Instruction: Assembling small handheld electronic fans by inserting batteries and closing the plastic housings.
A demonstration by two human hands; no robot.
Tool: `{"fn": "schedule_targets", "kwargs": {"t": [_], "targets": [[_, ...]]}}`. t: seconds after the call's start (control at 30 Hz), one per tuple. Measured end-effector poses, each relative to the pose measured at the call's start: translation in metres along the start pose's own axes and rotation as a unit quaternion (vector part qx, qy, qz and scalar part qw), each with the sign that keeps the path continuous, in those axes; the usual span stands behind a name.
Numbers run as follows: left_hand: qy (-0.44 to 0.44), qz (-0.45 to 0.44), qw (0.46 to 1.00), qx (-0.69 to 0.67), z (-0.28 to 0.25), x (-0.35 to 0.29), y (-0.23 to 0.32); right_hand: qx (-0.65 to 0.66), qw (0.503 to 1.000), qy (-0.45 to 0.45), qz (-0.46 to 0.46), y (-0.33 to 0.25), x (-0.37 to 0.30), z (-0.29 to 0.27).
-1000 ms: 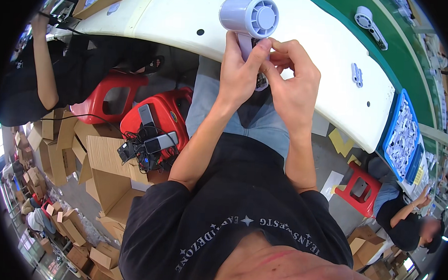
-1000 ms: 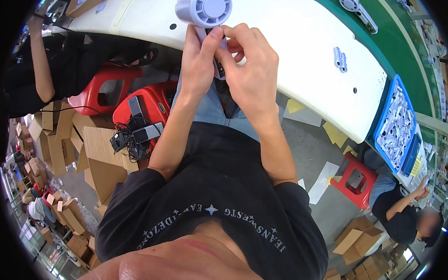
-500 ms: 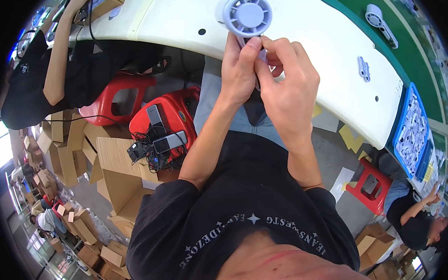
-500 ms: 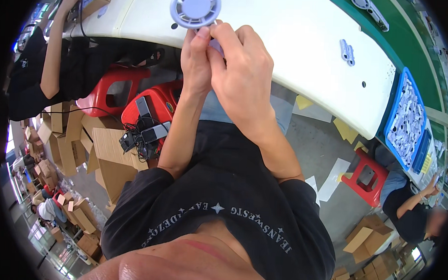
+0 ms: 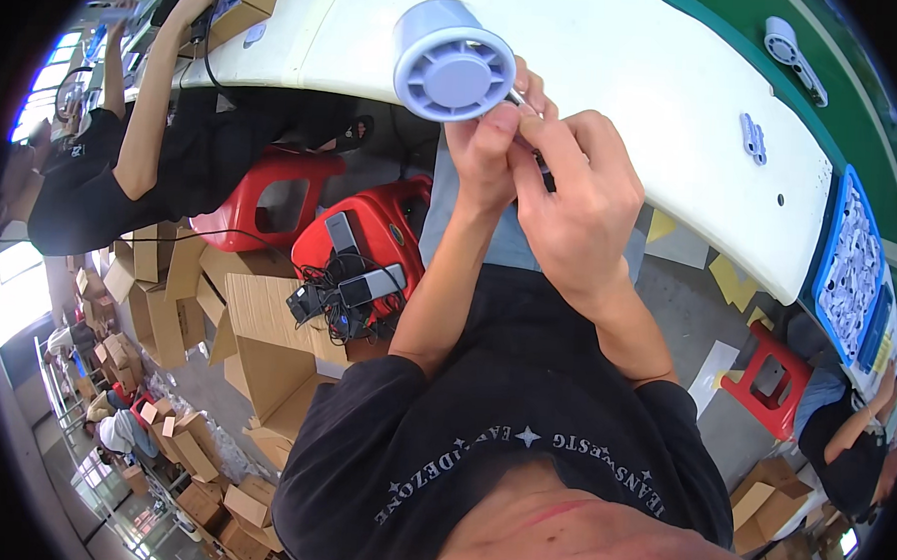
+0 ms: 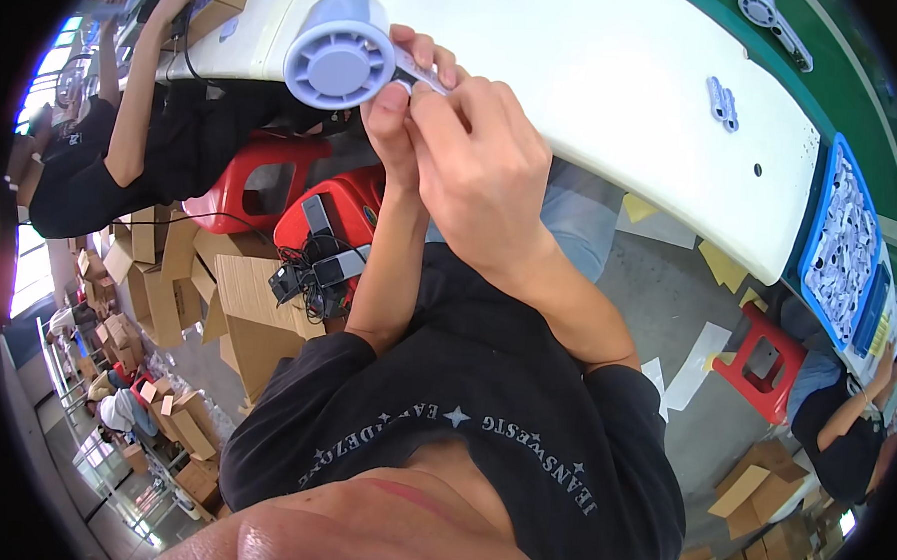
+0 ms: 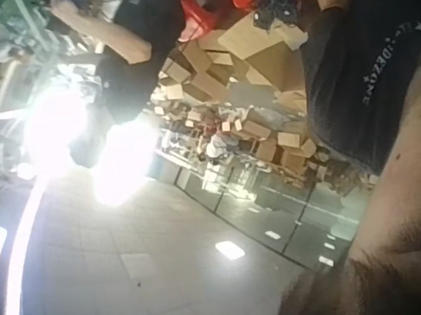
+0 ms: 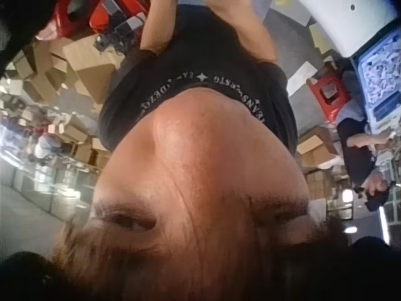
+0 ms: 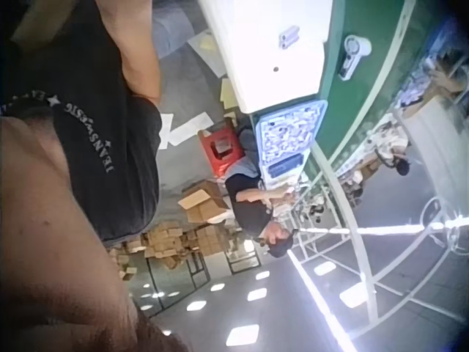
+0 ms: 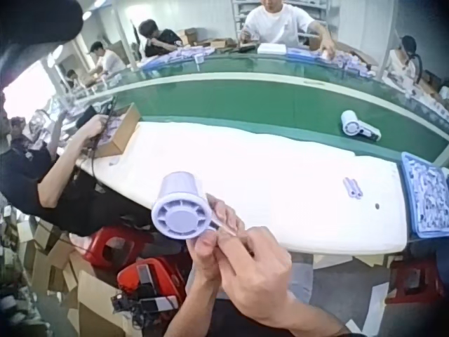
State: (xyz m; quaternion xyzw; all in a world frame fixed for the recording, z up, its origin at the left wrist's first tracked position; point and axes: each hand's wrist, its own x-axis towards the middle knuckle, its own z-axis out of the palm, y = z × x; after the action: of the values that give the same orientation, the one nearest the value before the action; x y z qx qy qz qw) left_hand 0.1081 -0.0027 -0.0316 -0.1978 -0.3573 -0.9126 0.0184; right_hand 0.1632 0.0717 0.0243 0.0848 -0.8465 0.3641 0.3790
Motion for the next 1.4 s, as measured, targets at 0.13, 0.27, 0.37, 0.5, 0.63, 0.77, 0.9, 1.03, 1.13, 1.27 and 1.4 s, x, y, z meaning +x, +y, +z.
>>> {"fn": "schedule_targets", "kwargs": {"t": [0.13, 0.27, 0.37, 0.5, 0.63, 0.77, 0.9, 1.03, 1.13, 1.27, 1.4], "targets": [[-0.011, -0.072, 0.988, -0.136, -0.003, -0.001, -0.002, -0.030, 0.999, 0.007, -0.036, -0.003, -0.001, 0.002], [-0.033, -0.081, 0.975, -0.205, -0.003, 0.003, -0.004, -0.046, 0.997, 0.005, -0.057, -0.008, 0.000, 0.001], [-0.049, -0.085, 0.968, -0.231, 0.000, 0.003, -0.004, -0.040, 0.997, 0.004, -0.062, -0.008, -0.002, 0.000], [-0.053, -0.101, 0.954, -0.277, 0.007, 0.004, 0.002, -0.010, 0.998, 0.012, -0.062, -0.004, -0.003, -0.002], [0.002, -0.081, 0.962, -0.261, 0.014, 0.011, 0.005, 0.015, 0.999, 0.023, -0.042, 0.011, -0.006, -0.003], [0.067, -0.050, 0.972, -0.221, 0.016, 0.011, 0.002, 0.038, 0.999, 0.017, -0.024, 0.024, -0.007, 0.005], [0.091, 0.006, 0.988, -0.121, 0.003, 0.009, -0.005, 0.053, 0.998, 0.013, -0.035, 0.028, -0.003, 0.011], [0.066, 0.049, 0.996, 0.035, -0.001, 0.010, 0.005, 0.051, 0.997, -0.011, -0.054, 0.030, -0.004, 0.013], [0.068, 0.058, 0.989, 0.118, 0.001, 0.011, 0.013, 0.028, 0.996, -0.029, -0.083, 0.030, -0.002, 0.013], [0.104, 0.059, 0.978, 0.173, 0.002, 0.013, 0.016, 0.062, 0.995, -0.022, -0.077, 0.028, 0.001, 0.019], [0.118, 0.051, 0.977, 0.173, -0.001, 0.016, 0.015, 0.062, 0.995, -0.046, -0.061, 0.026, 0.003, 0.020]]}}
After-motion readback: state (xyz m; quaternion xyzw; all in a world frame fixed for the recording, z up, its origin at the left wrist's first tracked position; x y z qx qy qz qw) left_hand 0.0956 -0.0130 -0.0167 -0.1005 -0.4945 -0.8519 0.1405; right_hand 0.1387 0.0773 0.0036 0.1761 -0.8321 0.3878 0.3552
